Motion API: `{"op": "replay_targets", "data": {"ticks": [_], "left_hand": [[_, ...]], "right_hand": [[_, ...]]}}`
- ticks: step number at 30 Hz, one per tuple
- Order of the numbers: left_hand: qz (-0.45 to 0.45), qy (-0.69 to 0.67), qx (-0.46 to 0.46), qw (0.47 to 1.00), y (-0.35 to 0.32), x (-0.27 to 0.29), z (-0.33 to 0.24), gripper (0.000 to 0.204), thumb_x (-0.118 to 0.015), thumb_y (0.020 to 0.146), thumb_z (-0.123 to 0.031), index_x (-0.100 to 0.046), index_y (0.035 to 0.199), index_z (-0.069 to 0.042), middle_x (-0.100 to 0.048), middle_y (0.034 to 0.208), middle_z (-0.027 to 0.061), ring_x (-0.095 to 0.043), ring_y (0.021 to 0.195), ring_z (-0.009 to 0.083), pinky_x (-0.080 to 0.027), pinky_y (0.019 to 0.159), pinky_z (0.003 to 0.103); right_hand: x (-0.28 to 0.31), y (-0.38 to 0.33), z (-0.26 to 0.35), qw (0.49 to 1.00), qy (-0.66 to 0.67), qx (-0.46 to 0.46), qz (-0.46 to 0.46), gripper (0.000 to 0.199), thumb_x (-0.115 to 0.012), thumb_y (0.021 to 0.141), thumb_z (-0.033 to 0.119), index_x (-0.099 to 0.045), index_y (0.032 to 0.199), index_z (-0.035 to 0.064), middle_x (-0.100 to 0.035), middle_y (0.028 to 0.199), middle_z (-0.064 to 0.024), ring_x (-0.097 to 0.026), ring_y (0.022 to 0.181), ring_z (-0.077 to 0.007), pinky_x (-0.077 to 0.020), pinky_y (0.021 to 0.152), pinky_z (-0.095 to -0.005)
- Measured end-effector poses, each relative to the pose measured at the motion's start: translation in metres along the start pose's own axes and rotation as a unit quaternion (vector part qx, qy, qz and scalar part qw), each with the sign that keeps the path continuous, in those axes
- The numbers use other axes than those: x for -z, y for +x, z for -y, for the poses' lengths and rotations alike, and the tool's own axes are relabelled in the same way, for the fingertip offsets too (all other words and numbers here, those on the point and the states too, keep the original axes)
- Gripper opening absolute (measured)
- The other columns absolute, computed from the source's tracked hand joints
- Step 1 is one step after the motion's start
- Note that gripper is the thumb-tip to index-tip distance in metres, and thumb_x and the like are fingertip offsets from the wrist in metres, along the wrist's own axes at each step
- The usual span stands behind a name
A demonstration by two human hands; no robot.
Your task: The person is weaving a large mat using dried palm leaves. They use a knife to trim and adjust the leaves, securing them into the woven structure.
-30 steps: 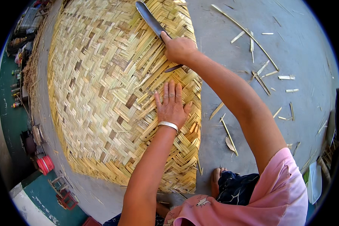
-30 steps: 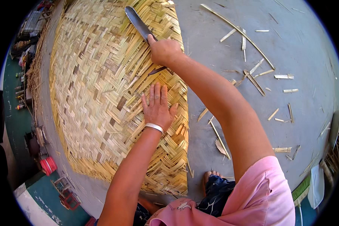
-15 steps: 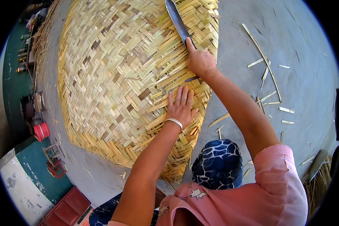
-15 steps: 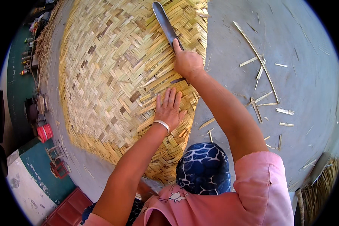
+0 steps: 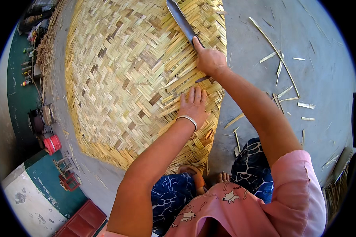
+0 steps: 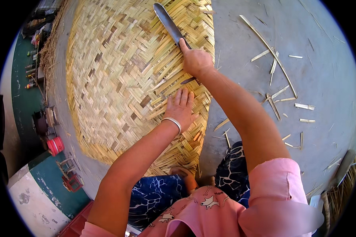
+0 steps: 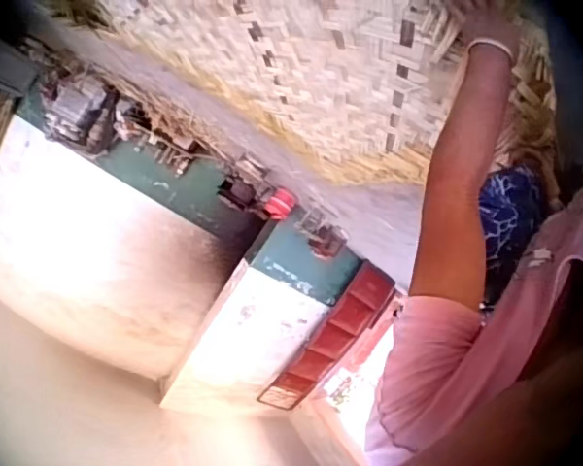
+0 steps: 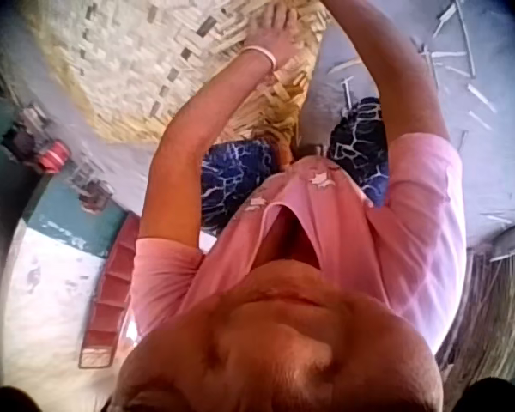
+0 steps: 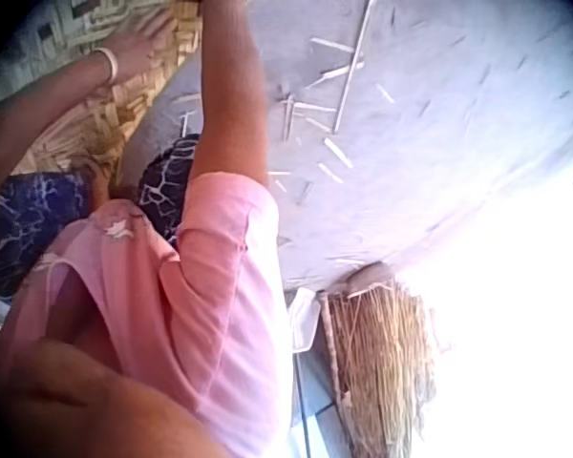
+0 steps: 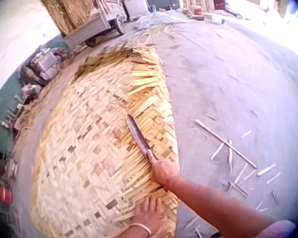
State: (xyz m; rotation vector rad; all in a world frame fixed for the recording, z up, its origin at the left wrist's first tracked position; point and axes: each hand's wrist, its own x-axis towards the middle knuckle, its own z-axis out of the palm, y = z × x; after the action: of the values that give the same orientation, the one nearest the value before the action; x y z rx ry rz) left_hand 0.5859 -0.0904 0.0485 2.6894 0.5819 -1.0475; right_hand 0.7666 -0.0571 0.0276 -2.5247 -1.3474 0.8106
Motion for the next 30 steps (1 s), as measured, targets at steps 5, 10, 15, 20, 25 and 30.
{"op": "replay_targets", "data": {"ticks": [5, 10, 15, 20, 25, 30], "left_hand": [[-0.08, 0.083, -0.048, 0.992, 0.006, -0.018, 0.003, 0.083, -0.051, 0.09, -0.052, -0.02, 0.147, 0.0, -0.02, 0.151, 0.0223, -0.016, 0.141, 0.0376, -0.016, 0.113, 0.054], [-0.297, 0.01, -0.134, 0.945, 0.014, -0.067, 0.031, 0.089, -0.061, 0.081, -0.051, -0.025, 0.144, 0.0, -0.023, 0.146, 0.0235, -0.02, 0.137, 0.0398, -0.019, 0.112, 0.055], [-0.352, -0.056, -0.168, 0.919, 0.016, -0.073, 0.038, 0.086, -0.063, 0.079, -0.044, -0.027, 0.143, -0.001, -0.025, 0.145, 0.0234, -0.023, 0.135, 0.0405, -0.02, 0.11, 0.056], [-0.359, -0.075, -0.174, 0.914, 0.016, -0.07, 0.037, 0.081, -0.062, 0.08, -0.043, -0.031, 0.143, -0.002, -0.029, 0.144, 0.0224, -0.025, 0.136, 0.0379, -0.019, 0.112, 0.052], [-0.352, -0.082, -0.162, 0.918, 0.012, -0.072, 0.044, 0.082, -0.06, 0.082, -0.046, -0.029, 0.144, -0.003, -0.028, 0.147, 0.0217, -0.023, 0.138, 0.036, -0.017, 0.113, 0.052], [-0.347, -0.088, -0.154, 0.921, 0.009, -0.07, 0.044, 0.082, -0.06, 0.081, -0.049, -0.031, 0.144, -0.005, -0.03, 0.147, 0.0201, -0.023, 0.139, 0.0339, -0.016, 0.114, 0.051]], "right_hand": [[-0.003, -0.001, -0.001, 1.0, 0.001, 0.005, -0.01, 0.075, -0.052, 0.084, 0.015, -0.019, 0.152, 0.0191, -0.07, 0.094, -0.0156, -0.069, 0.082, -0.0306, -0.054, 0.072, -0.0417], [-0.003, -0.003, 0.003, 1.0, -0.012, 0.01, -0.025, 0.074, -0.053, 0.083, 0.014, -0.022, 0.151, 0.0179, -0.07, 0.094, -0.0143, -0.07, 0.083, -0.029, -0.0537, 0.07, -0.0406], [-0.007, -0.004, 0.001, 0.999, 0.004, 0.018, -0.039, 0.076, -0.052, 0.084, 0.017, -0.018, 0.151, 0.0162, -0.069, 0.089, -0.0184, -0.068, 0.08, -0.0337, -0.052, 0.073, -0.0442], [0.019, -0.019, -0.012, 0.996, 0.075, 0.031, 0.029, 0.075, -0.047, 0.084, 0.013, -0.015, 0.151, 0.0198, -0.067, 0.093, -0.0219, -0.066, 0.084, -0.0376, -0.05, 0.074, -0.0468], [0.054, -0.117, -0.051, 0.998, -0.005, 0.018, 0.065, 0.076, -0.046, 0.082, 0.009, -0.015, 0.15, 0.0227, -0.063, 0.077, -0.0254, -0.062, 0.066, -0.0428, -0.0481, 0.061, -0.0523], [0.043, -0.258, -0.091, 0.992, 0.021, -0.095, 0.086, 0.079, -0.054, 0.08, 0.014, -0.017, 0.148, 0.0229, -0.066, 0.08, -0.0224, -0.064, 0.068, -0.0428, -0.0511, 0.06, -0.0512]]}}
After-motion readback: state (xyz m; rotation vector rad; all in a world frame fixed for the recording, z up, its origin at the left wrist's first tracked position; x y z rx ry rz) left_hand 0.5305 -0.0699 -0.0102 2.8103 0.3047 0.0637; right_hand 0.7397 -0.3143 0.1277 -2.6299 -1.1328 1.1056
